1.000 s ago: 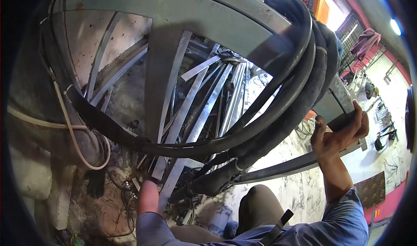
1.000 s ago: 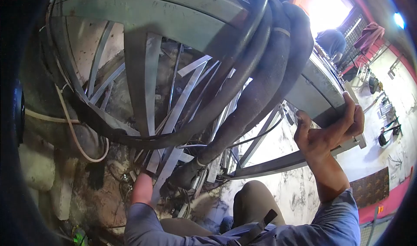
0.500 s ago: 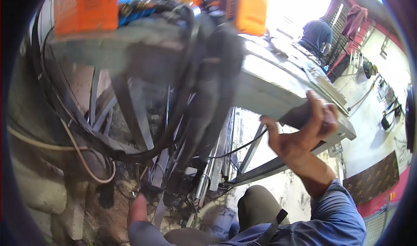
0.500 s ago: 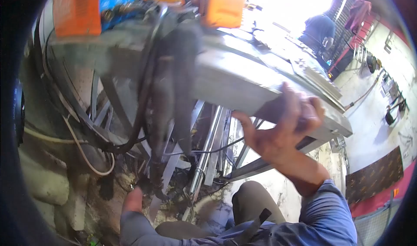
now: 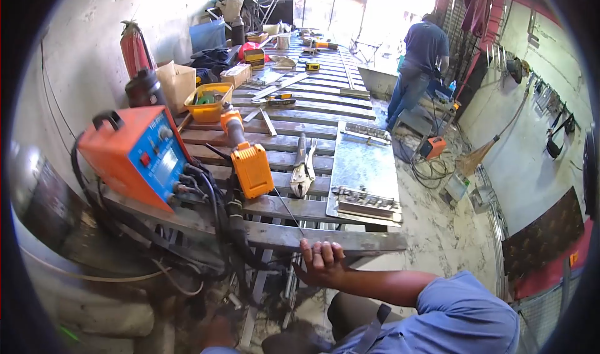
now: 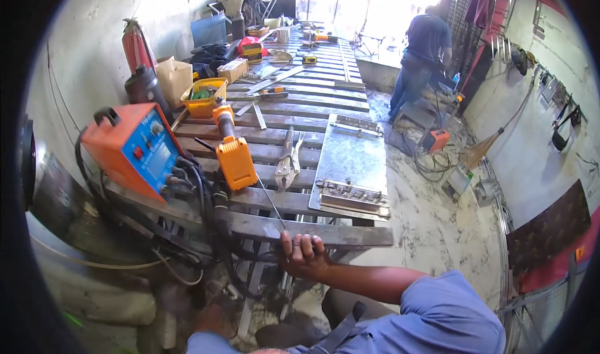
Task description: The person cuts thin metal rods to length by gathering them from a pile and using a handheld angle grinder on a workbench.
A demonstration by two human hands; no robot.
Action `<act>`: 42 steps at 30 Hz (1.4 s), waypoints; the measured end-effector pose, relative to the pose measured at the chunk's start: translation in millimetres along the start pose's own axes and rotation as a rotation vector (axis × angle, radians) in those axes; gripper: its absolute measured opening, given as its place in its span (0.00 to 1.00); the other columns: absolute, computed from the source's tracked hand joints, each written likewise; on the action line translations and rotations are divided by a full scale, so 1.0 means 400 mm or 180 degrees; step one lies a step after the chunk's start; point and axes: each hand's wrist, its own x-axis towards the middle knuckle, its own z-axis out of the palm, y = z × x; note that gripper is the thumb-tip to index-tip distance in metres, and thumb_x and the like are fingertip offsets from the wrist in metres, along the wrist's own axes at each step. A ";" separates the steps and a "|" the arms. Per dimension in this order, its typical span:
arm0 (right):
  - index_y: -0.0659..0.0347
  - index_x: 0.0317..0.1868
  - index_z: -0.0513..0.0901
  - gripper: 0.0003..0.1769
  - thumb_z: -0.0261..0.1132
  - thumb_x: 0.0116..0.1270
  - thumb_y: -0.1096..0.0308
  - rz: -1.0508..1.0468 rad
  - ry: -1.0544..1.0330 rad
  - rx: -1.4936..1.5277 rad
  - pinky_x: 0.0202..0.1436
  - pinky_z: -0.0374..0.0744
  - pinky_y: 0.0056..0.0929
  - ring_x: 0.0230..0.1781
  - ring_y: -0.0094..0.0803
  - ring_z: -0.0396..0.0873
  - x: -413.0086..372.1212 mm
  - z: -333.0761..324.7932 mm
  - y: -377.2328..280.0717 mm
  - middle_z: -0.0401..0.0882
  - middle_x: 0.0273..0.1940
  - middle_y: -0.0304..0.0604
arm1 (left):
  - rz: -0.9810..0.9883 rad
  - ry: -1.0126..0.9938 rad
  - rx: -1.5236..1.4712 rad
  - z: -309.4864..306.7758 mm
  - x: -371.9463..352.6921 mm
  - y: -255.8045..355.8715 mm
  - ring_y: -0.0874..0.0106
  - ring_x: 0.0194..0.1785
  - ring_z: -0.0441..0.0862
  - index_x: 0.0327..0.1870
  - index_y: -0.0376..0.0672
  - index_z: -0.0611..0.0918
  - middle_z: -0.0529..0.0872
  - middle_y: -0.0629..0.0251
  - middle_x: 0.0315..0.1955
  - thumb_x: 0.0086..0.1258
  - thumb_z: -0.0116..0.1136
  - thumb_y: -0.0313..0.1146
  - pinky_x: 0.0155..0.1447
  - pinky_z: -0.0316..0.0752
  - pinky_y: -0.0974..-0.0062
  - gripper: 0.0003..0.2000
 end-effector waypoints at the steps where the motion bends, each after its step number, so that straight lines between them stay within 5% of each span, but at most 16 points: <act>1: 0.63 0.70 0.82 0.46 0.72 0.61 0.38 -0.0120 -0.0264 0.0139 0.71 0.66 0.54 0.63 0.49 0.68 0.008 -0.027 0.018 0.70 0.57 0.50 | -0.0074 -0.0039 0.0053 -0.042 -0.050 0.024 0.53 0.68 0.86 0.63 0.44 0.88 0.88 0.49 0.65 0.78 0.51 0.43 0.68 0.80 0.53 0.22; 8: 0.82 0.80 0.60 0.47 0.61 0.65 0.63 -0.0552 -0.2590 0.1723 0.77 0.65 0.60 0.73 0.60 0.67 0.194 -0.242 0.164 0.71 0.68 0.61 | -0.0020 -0.0863 0.0047 -0.340 -0.430 0.282 0.53 0.66 0.87 0.61 0.44 0.89 0.89 0.49 0.63 0.76 0.53 0.42 0.67 0.80 0.53 0.21; 12: 0.74 0.71 0.74 0.34 0.61 0.69 0.63 -0.1007 -0.3666 0.2165 0.75 0.69 0.56 0.70 0.49 0.73 0.307 -0.320 0.313 0.74 0.65 0.56 | 0.0584 -0.1906 0.0211 -0.348 -0.635 0.487 0.53 0.65 0.88 0.60 0.44 0.89 0.89 0.49 0.62 0.74 0.53 0.42 0.67 0.81 0.54 0.21; 15: 0.63 0.65 0.81 0.28 0.68 0.67 0.58 -0.1149 -0.4009 0.2667 0.70 0.74 0.49 0.65 0.45 0.79 0.249 -0.380 0.488 0.80 0.60 0.50 | 0.2464 -0.1175 0.1679 -0.342 -0.770 0.648 0.49 0.60 0.89 0.57 0.42 0.89 0.90 0.46 0.58 0.70 0.57 0.42 0.64 0.81 0.53 0.20; 18: 0.57 0.62 0.82 0.24 0.67 0.69 0.58 -0.0793 -0.3910 0.2754 0.66 0.76 0.48 0.62 0.44 0.82 0.056 -0.441 0.722 0.83 0.57 0.47 | 0.1662 -0.0759 -0.0424 -0.506 -0.986 0.783 0.47 0.54 0.89 0.54 0.44 0.90 0.91 0.45 0.51 0.72 0.58 0.42 0.58 0.83 0.56 0.18; 21: 0.56 0.62 0.82 0.24 0.69 0.68 0.57 -0.0364 -0.5111 0.2148 0.67 0.79 0.47 0.64 0.46 0.82 -0.161 -0.528 0.987 0.83 0.57 0.51 | 0.1987 -0.0543 0.0085 -0.603 -1.035 0.844 0.47 0.54 0.89 0.56 0.47 0.90 0.92 0.49 0.50 0.66 0.62 0.44 0.57 0.83 0.54 0.20; 22: 0.55 0.60 0.84 0.23 0.70 0.67 0.56 -0.0518 -0.5501 0.1699 0.67 0.79 0.48 0.64 0.48 0.82 -0.266 -0.554 1.069 0.84 0.57 0.51 | 0.1227 -0.0407 -0.0313 -0.737 -1.123 0.899 0.47 0.55 0.89 0.52 0.47 0.89 0.92 0.50 0.49 0.65 0.61 0.42 0.57 0.83 0.55 0.18; 23: 0.55 0.59 0.86 0.22 0.69 0.64 0.61 -0.0288 -0.6042 0.1451 0.70 0.78 0.54 0.68 0.46 0.80 -0.425 -0.568 1.146 0.83 0.61 0.52 | 0.1295 0.0008 -0.0166 -0.775 -1.139 0.915 0.45 0.53 0.89 0.50 0.46 0.89 0.92 0.49 0.47 0.67 0.59 0.40 0.57 0.84 0.52 0.15; 25: 0.58 0.56 0.92 0.22 0.69 0.64 0.61 0.0176 -0.7193 0.1441 0.67 0.83 0.51 0.66 0.50 0.86 -0.596 -0.610 1.331 0.88 0.62 0.56 | 0.0603 0.0117 -0.0263 -1.130 -1.312 1.105 0.43 0.47 0.90 0.48 0.45 0.87 0.92 0.46 0.41 0.67 0.56 0.34 0.50 0.84 0.47 0.12; 27: 0.61 0.57 0.92 0.27 0.76 0.62 0.53 0.0444 -0.7579 0.1269 0.65 0.85 0.48 0.63 0.53 0.87 -0.810 -0.623 1.445 0.89 0.60 0.58 | 0.0501 0.1198 -0.0661 -1.194 -1.288 1.160 0.43 0.46 0.89 0.44 0.44 0.84 0.90 0.45 0.39 0.65 0.58 0.32 0.48 0.83 0.48 0.10; 29: 0.65 0.54 0.92 0.28 0.78 0.61 0.52 0.1538 -0.7250 0.1302 0.56 0.88 0.48 0.55 0.52 0.91 -1.037 -0.630 1.592 0.92 0.53 0.59 | 0.0386 0.1168 -0.0213 -1.335 -1.261 1.254 0.44 0.48 0.91 0.49 0.39 0.85 0.90 0.42 0.44 0.66 0.61 0.30 0.49 0.87 0.48 0.13; 32: 0.72 0.49 0.91 0.28 0.79 0.61 0.53 0.3497 -0.7050 0.0770 0.44 0.90 0.47 0.40 0.49 0.94 -0.984 -0.583 1.744 0.93 0.42 0.59 | 0.0315 0.2199 0.0080 -1.395 -1.100 1.319 0.45 0.45 0.92 0.49 0.41 0.85 0.89 0.45 0.45 0.70 0.60 0.29 0.48 0.88 0.49 0.09; 33: 0.77 0.43 0.90 0.25 0.78 0.63 0.56 0.4093 -0.6663 0.0555 0.34 0.88 0.45 0.28 0.44 0.91 -0.952 -0.551 1.782 0.91 0.33 0.56 | 0.0272 0.2552 0.0231 -1.419 -1.044 1.333 0.45 0.44 0.92 0.49 0.42 0.85 0.89 0.46 0.46 0.72 0.60 0.28 0.48 0.88 0.49 0.08; 37: 0.71 0.41 0.92 0.17 0.76 0.65 0.62 0.4358 -0.5703 0.1816 0.34 0.87 0.47 0.28 0.46 0.88 -0.843 -0.387 1.900 0.90 0.30 0.58 | -0.0466 0.2289 0.0162 -1.424 -0.680 1.235 0.46 0.47 0.91 0.55 0.43 0.83 0.85 0.46 0.53 0.74 0.57 0.32 0.49 0.86 0.48 0.12; 40: 0.74 0.45 0.89 0.18 0.71 0.68 0.63 0.3273 -0.5461 0.2098 0.29 0.86 0.41 0.25 0.38 0.87 -0.845 -0.211 1.933 0.89 0.29 0.51 | -0.0578 0.2478 0.0335 -1.439 -0.514 1.145 0.47 0.45 0.92 0.54 0.42 0.84 0.86 0.45 0.52 0.77 0.55 0.33 0.46 0.86 0.47 0.11; 42: 0.71 0.58 0.87 0.26 0.76 0.67 0.59 0.3793 -0.4935 0.1924 0.52 0.87 0.41 0.44 0.47 0.91 -0.717 -0.134 1.920 0.93 0.41 0.58 | -0.0654 0.2601 0.0264 -1.444 -0.390 1.109 0.48 0.43 0.92 0.53 0.42 0.85 0.87 0.46 0.50 0.77 0.54 0.33 0.44 0.87 0.49 0.11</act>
